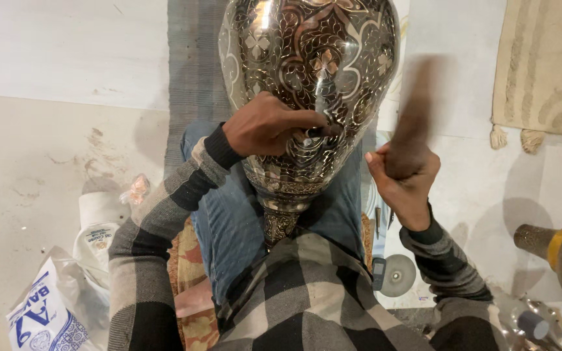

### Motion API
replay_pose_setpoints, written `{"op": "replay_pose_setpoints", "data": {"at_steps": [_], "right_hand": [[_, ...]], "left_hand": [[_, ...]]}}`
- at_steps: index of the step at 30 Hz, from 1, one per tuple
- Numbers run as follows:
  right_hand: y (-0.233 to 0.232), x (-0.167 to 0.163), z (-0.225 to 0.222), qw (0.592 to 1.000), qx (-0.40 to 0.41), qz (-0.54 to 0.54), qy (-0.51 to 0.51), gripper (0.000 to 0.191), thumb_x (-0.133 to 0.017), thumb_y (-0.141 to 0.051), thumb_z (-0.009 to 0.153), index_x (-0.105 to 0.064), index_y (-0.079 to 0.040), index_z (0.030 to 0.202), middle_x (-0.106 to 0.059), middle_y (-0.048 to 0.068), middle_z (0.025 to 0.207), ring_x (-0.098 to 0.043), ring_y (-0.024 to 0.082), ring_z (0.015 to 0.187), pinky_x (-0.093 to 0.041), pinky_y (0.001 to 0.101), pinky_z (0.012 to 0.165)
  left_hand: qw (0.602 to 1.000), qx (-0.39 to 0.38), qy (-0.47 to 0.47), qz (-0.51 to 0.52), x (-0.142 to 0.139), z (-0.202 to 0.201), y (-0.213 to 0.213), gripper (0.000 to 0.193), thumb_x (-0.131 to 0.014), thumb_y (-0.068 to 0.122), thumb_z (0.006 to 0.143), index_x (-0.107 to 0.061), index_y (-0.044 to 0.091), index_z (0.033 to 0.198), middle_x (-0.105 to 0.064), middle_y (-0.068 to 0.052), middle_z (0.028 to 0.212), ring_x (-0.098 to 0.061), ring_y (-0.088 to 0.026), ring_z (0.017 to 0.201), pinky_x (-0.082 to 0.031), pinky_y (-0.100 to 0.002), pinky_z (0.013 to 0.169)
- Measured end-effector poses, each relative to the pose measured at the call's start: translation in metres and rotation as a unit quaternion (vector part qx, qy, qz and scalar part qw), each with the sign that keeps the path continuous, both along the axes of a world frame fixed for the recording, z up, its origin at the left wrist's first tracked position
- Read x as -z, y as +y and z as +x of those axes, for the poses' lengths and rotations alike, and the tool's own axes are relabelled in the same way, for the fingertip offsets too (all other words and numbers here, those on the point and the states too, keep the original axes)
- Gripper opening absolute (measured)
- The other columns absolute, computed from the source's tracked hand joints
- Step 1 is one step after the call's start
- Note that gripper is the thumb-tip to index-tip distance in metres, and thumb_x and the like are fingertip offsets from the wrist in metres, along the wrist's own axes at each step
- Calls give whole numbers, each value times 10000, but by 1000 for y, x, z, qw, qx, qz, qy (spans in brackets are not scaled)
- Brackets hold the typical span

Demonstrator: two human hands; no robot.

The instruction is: The person sits on the floor with a large engraved metal vase held between the legs. They hold a small punch against the vase surface with one hand and strike it with a wooden mallet held in the other hand, working the decorative pattern across the vase surface.

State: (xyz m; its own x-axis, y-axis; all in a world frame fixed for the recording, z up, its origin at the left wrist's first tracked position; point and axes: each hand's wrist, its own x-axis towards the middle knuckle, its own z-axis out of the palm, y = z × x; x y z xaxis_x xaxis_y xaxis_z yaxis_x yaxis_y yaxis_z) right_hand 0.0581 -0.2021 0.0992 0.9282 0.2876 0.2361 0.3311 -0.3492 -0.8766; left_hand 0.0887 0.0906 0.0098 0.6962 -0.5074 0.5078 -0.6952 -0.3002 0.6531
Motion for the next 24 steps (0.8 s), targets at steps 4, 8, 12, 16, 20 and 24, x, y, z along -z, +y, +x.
{"op": "replay_pose_setpoints", "data": {"at_steps": [4, 8, 12, 16, 20, 24], "right_hand": [[-15, 7, 3, 966, 17, -246, -72, 225, -745, 0, 768, -620, 32, 951, -565, 123, 729, -527, 189, 641, -439, 331, 592], [-13, 19, 0, 996, 18, -63, -62, 260, -769, -23, 950, -556, -45, 804, -512, 39, 666, -499, 89, 587, -497, 312, 661], [-6, 21, -6, 984, 34, -175, -30, 156, -696, 55, 789, -567, 30, 872, -507, 74, 656, -480, 111, 605, -410, 299, 585], [1, 19, -12, 997, 65, -49, -18, 166, -730, 60, 870, -573, 19, 907, -544, 80, 741, -517, 103, 661, -432, 282, 623], [0, 20, -16, 993, 81, -84, -33, 152, -747, 67, 868, -604, 17, 867, -531, 41, 660, -494, 99, 592, -419, 280, 592], [-3, 28, -25, 986, 94, -140, -5, 157, -692, 88, 814, -566, 31, 888, -489, 26, 683, -440, 87, 593, -382, 250, 560]], "left_hand": [[1000, 9, -16, -7, 4, 3, -1, 625, -558, -147, 815, -672, 180, 1336, -743, -28, 788, -669, -104, 566, -541, -268, 483], [998, 22, -14, 50, 5, 6, 1, 675, -586, -120, 794, -650, 218, 1375, -654, -28, 646, -544, -131, 451, -451, -292, 403], [997, 33, -22, 59, 2, 9, 5, 728, -575, -112, 768, -620, 231, 1409, -600, -12, 632, -518, -126, 446, -441, -280, 409], [996, 43, -17, 74, 1, 13, 5, 669, -602, -109, 813, -631, 218, 1396, -624, -5, 603, -520, -127, 422, -430, -282, 377], [995, 70, -18, 67, 0, 20, 5, 682, -607, -98, 790, -610, 195, 1406, -660, -11, 656, -554, -114, 456, -441, -272, 400], [995, 84, -39, 38, -4, 21, 7, 682, -620, -84, 786, -604, 197, 1406, -666, -5, 700, -570, -113, 501, -459, -277, 447]]}}
